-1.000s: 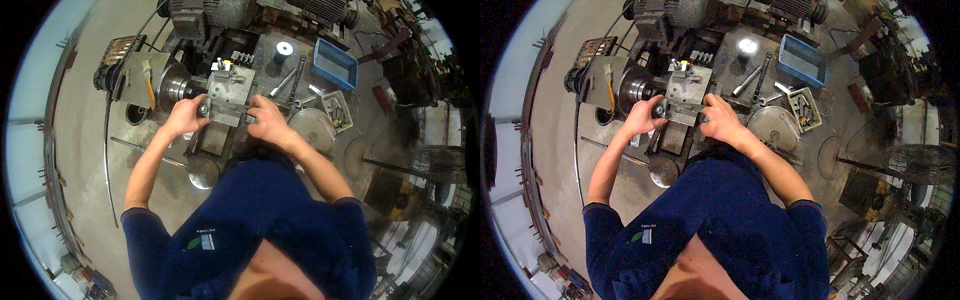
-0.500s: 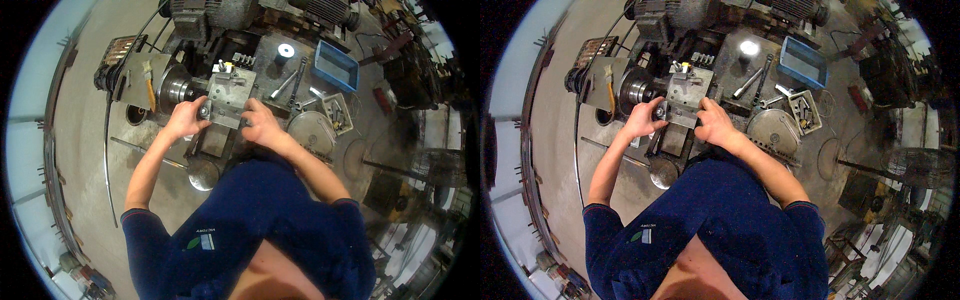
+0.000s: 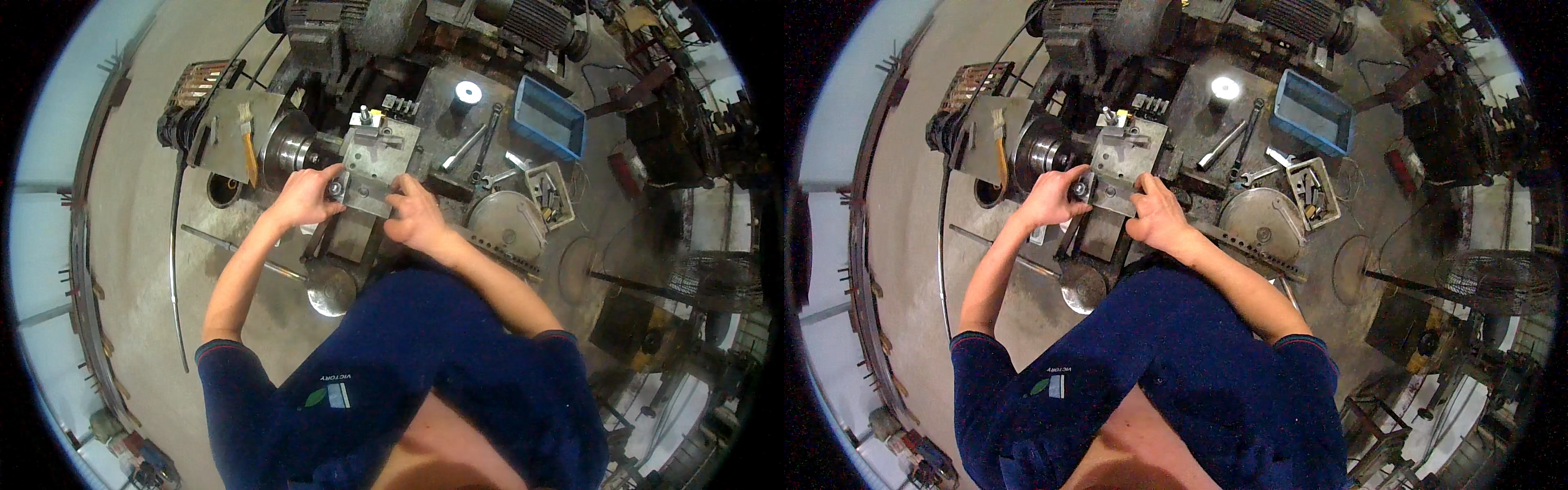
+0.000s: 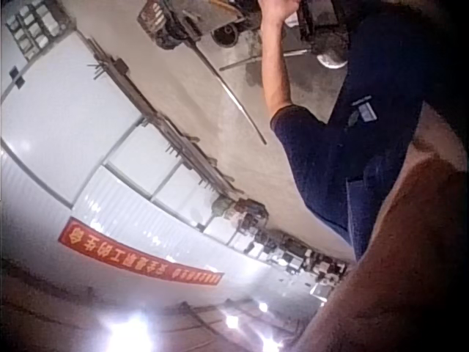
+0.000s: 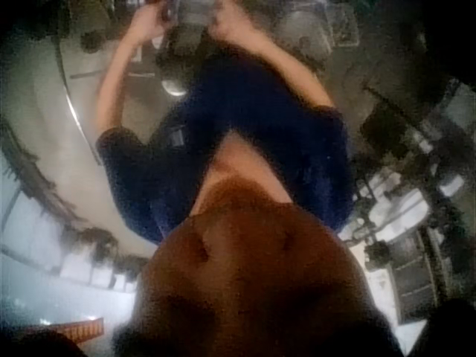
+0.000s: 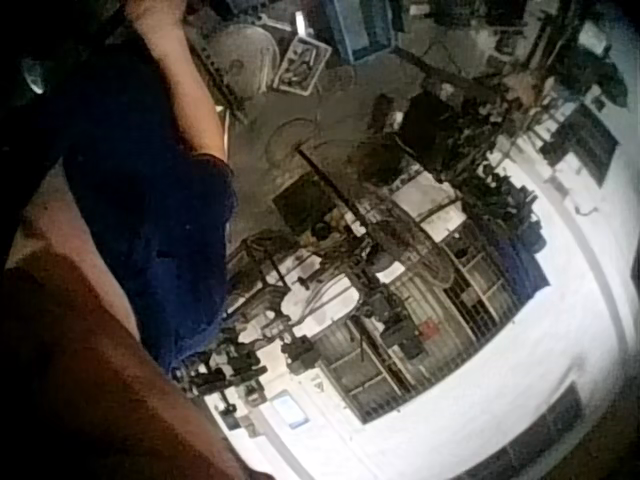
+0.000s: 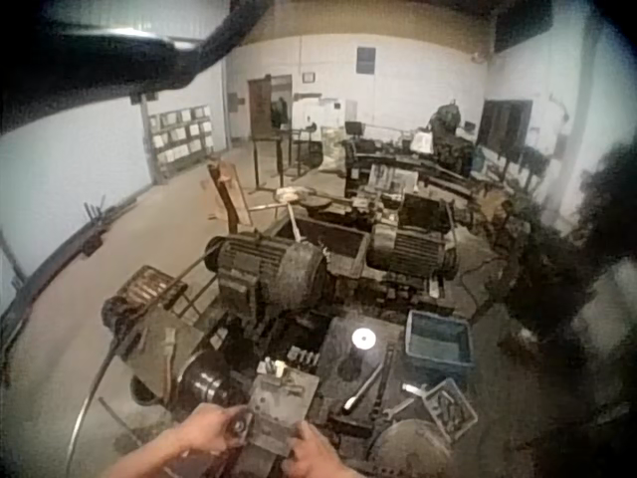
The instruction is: The person assembles a metal component onto a lathe machine in a workshop. They use a wrench to tighten bolts and secure the part, then use a hammer to tap the assembly into place. The person continues to adjust and tighten the component using hand tools.
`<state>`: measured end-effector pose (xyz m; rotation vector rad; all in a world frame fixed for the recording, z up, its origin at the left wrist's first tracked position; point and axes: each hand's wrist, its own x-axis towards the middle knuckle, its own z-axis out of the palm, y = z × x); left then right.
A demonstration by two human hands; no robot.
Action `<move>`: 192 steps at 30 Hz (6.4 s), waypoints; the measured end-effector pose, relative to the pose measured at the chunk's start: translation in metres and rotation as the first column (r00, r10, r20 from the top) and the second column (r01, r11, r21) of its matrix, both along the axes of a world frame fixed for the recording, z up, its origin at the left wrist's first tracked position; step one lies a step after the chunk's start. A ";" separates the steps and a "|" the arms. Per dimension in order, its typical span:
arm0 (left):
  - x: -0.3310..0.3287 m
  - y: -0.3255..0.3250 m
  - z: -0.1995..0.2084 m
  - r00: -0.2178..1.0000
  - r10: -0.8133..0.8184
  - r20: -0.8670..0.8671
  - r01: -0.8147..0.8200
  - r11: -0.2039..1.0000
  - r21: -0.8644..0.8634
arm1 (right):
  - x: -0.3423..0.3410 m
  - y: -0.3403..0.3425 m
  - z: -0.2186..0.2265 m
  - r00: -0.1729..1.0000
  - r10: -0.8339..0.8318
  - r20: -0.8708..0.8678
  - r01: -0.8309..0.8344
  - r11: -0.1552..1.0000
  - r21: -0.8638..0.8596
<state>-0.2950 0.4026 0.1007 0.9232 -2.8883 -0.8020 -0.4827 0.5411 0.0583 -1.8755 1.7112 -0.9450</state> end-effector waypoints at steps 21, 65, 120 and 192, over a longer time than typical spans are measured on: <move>0.000 0.000 0.003 0.999 -0.007 0.045 0.007 1.000 -0.001 | -0.009 0.003 0.011 0.950 0.137 -0.281 -0.190 0.967 -0.170; 0.015 0.015 -0.083 0.631 0.661 -0.406 -0.384 0.721 0.577 | 0.026 -0.038 0.003 0.928 0.251 -0.274 -0.257 0.966 0.014; 0.015 0.021 -0.089 0.649 0.533 -0.542 -0.447 0.844 0.295 | 0.003 -0.016 0.006 0.940 0.180 -0.289 -0.203 0.978 -0.049; 0.014 0.017 -0.091 0.668 0.509 -0.543 -0.430 0.859 0.276 | -0.005 0.015 0.015 0.988 0.130 -0.085 -0.133 0.990 -0.035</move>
